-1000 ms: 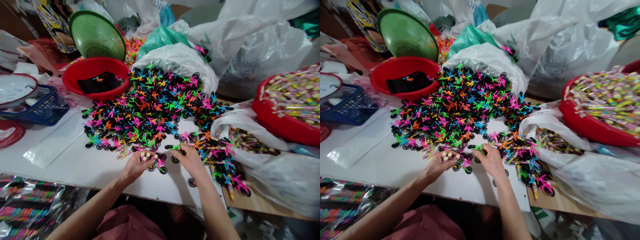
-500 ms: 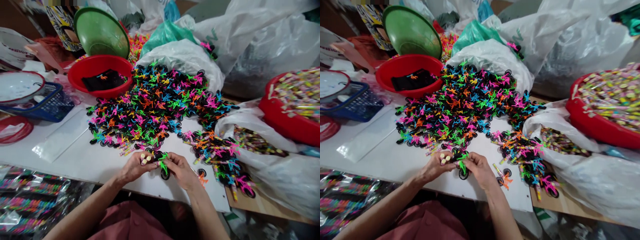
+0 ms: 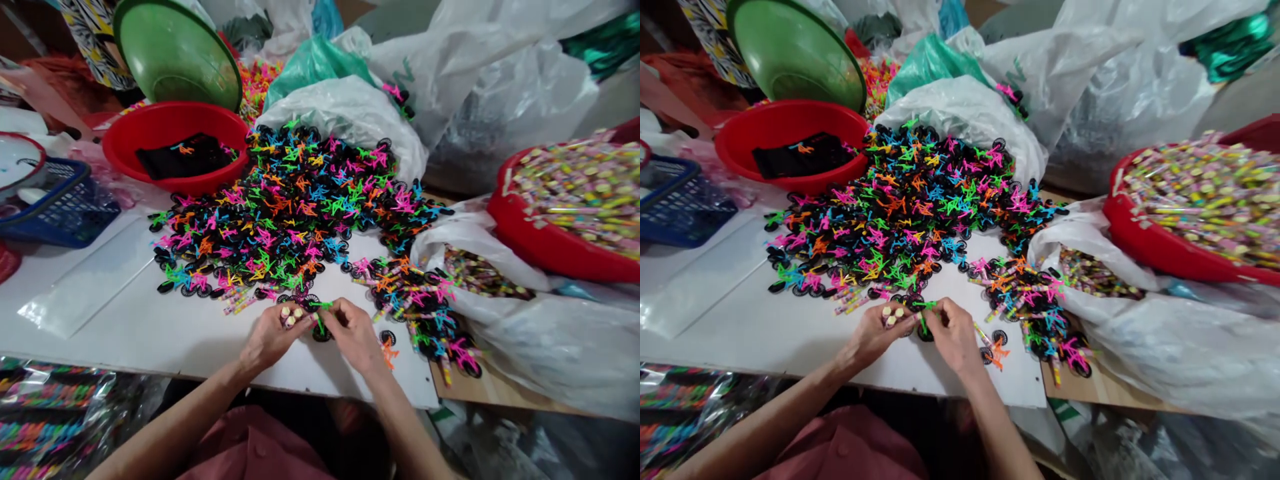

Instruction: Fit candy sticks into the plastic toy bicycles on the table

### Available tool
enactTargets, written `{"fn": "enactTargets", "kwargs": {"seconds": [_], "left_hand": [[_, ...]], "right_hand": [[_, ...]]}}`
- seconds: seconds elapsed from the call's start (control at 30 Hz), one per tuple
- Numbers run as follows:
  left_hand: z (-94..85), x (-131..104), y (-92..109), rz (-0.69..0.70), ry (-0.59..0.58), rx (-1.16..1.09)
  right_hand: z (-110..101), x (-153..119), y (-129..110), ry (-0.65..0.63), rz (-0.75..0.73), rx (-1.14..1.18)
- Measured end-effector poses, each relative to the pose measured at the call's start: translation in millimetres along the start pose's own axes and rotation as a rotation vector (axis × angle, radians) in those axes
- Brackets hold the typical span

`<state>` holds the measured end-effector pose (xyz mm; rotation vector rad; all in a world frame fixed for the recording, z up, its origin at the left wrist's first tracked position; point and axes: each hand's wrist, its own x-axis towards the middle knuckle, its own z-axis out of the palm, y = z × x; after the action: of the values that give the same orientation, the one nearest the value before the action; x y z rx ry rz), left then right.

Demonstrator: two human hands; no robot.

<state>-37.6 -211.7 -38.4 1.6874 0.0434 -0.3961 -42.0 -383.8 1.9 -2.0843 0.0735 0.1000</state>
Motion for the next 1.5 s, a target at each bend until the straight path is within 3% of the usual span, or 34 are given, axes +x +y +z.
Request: {"fn": "enactTargets", "kwargs": {"seconds": [0.07,0.13,0.2,0.23,0.3,0.4,0.5,0.6,0.77,0.83,0.9,1.0,1.03,1.17,1.37,1.5], "left_hand": [[-3.4,5,4,-0.001,-0.027,0.017],[-7.1,8,5,-0.016,0.013,0.035],[-7.4,9,3,-0.036,0.029,0.029],[-6.1,9,3,-0.041,0.012,0.022],[-2.7,7,3,-0.053,-0.037,-0.001],[-4.4,5,7,-0.074,-0.037,-0.082],[-16.3,9,12,-0.091,0.019,-0.229],[-22.7,22,18,-0.077,0.117,-0.432],[-12.2,44,26,-0.026,0.198,-0.642],[-13.5,44,27,0.000,0.235,-0.588],[-21.3,39,26,0.053,0.252,-0.408],[-36.5,27,23,0.107,0.210,-0.194],[-40.1,23,22,0.102,0.205,-0.184],[-41.4,12,20,0.062,0.145,-0.208],[-27.6,8,18,0.008,-0.012,-0.412],[-27.5,3,23,0.014,-0.186,-0.391]], "right_hand": [[-51,5,-4,0.043,-0.055,-0.177],[-102,18,-8,0.205,-0.096,-0.492],[-130,42,-10,0.412,-0.143,-0.791],[-130,58,-9,0.435,-0.154,-0.845],[-106,96,-2,0.335,-0.147,-0.760],[-46,147,16,0.177,-0.117,-0.546],[-12,167,30,0.158,-0.102,-0.445],[-8,143,26,0.183,-0.122,-0.327],[17,62,-5,0.223,-0.116,0.115],[35,42,-11,0.155,-0.079,0.213],[46,34,-12,-0.007,-0.042,0.251],[43,39,-9,-0.228,-0.060,0.171],[38,42,-10,-0.227,-0.085,0.133],[14,41,-21,-0.024,-0.130,0.093],[16,21,-21,-0.098,-0.027,0.262],[12,13,-15,-0.165,0.021,0.420]]}}
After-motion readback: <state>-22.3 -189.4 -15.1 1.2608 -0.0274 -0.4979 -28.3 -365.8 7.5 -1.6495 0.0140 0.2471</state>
